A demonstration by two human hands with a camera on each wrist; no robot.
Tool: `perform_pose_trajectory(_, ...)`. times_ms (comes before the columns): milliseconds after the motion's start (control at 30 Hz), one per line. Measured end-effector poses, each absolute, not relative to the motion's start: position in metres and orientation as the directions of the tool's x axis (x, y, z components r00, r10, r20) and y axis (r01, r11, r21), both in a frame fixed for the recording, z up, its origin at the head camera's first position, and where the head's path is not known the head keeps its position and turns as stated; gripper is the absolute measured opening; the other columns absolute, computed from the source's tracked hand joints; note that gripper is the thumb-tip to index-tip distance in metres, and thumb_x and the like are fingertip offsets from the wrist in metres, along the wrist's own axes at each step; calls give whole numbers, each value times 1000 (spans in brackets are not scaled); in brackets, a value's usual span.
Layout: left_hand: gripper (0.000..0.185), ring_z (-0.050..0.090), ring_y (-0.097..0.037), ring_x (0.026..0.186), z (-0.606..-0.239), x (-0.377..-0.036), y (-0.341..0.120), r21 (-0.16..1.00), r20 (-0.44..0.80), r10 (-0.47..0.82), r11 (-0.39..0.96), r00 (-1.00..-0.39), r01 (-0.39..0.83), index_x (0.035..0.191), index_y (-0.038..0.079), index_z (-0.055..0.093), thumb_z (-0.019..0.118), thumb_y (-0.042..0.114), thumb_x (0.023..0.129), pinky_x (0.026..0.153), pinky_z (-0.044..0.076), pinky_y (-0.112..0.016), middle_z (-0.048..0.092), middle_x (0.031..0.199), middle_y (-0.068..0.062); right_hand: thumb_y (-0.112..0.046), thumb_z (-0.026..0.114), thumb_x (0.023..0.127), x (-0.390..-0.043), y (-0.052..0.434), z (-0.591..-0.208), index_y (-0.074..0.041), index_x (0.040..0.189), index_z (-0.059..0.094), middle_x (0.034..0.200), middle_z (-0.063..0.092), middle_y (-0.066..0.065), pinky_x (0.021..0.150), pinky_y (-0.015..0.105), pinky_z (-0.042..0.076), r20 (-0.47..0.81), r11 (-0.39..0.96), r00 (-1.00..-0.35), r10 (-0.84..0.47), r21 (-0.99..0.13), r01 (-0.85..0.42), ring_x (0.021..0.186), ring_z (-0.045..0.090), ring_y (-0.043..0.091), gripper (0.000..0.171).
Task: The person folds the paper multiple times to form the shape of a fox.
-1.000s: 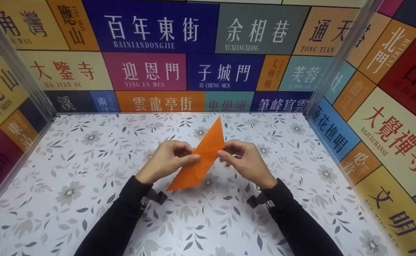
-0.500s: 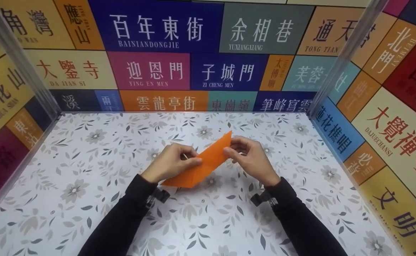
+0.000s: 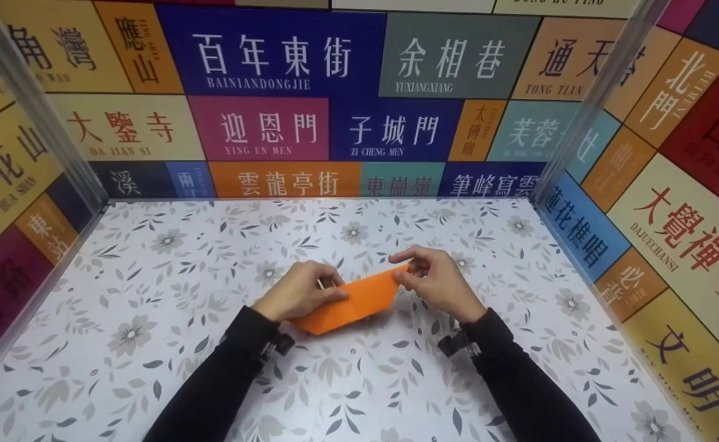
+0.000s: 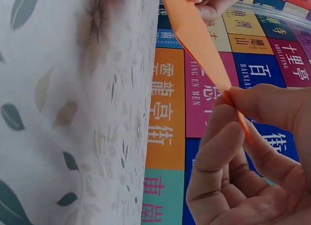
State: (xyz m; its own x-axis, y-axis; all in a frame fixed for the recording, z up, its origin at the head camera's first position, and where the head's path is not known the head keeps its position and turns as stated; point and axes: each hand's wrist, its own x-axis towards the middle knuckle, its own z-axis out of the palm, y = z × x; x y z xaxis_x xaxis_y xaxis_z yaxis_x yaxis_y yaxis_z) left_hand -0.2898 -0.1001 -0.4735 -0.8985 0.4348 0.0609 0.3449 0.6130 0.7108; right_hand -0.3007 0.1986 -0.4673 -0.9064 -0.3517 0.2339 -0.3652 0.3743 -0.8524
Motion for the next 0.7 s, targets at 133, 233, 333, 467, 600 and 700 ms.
perform_pose_trajectory(133, 13, 61, -14, 68, -485, -294, -102, 699, 68, 425, 625, -903, 347, 91, 27, 76, 81, 39, 86, 64, 50, -34, 69, 80, 6, -16, 79, 89, -300, 200, -472, -13, 105, 77, 79, 72, 3, 51, 31, 52, 183, 481, -919, -350, -806, -344, 66, 67, 37, 16)
perform_pose_trajectory(233, 12, 61, -14, 70, -491, -296, -104, 701, 52, 419, 632, -907, 332, 92, 27, 76, 81, 36, 87, 66, 50, -34, 69, 80, 6, -17, 79, 88, -300, 200, -474, -16, 99, 78, 78, 72, 0, 53, 33, 54, 145, 553, -931, -336, -769, -320, 64, 68, 26, 11)
perform_pose_trajectory(333, 12, 62, -14, 72, -496, -298, -106, 704, 39, 412, 635, -910, 318, 94, 25, 76, 81, 34, 87, 70, 51, -34, 70, 81, 7, -18, 80, 87, -300, 200, -476, -18, 96, 78, 77, 71, -1, 54, 34, 54, 123, 606, -942, -312, -738, -297, 64, 66, 19, 9)
perform_pose_trajectory(467, 15, 63, -14, 75, -498, -298, -107, 705, 40, 406, 636, -913, 314, 97, 22, 77, 81, 32, 87, 74, 51, -35, 70, 83, 7, -18, 81, 87, -301, 201, -479, -19, 94, 78, 76, 70, -1, 55, 33, 53, 111, 660, -952, -284, -697, -279, 63, 64, 17, 7)
perform_pose_trajectory(600, 19, 63, -12, 78, -498, -299, -107, 678, 41, 392, 665, -919, 314, 101, 19, 76, 81, 31, 87, 77, 51, -34, 70, 85, 9, -18, 80, 87, -301, 202, -482, -18, 93, 78, 75, 70, -2, 55, 34, 52, 93, 689, -955, -281, -674, -268, 63, 63, 17, 7)
perform_pose_trajectory(700, 22, 63, -12, 79, -496, -299, -106, 664, 39, 383, 680, -923, 311, 104, 16, 76, 81, 29, 87, 76, 52, -33, 70, 88, 7, -18, 80, 87, -302, 202, -483, -17, 94, 78, 76, 69, -1, 56, 34, 53, 84, 693, -955, -283, -671, -264, 63, 63, 17, 7)
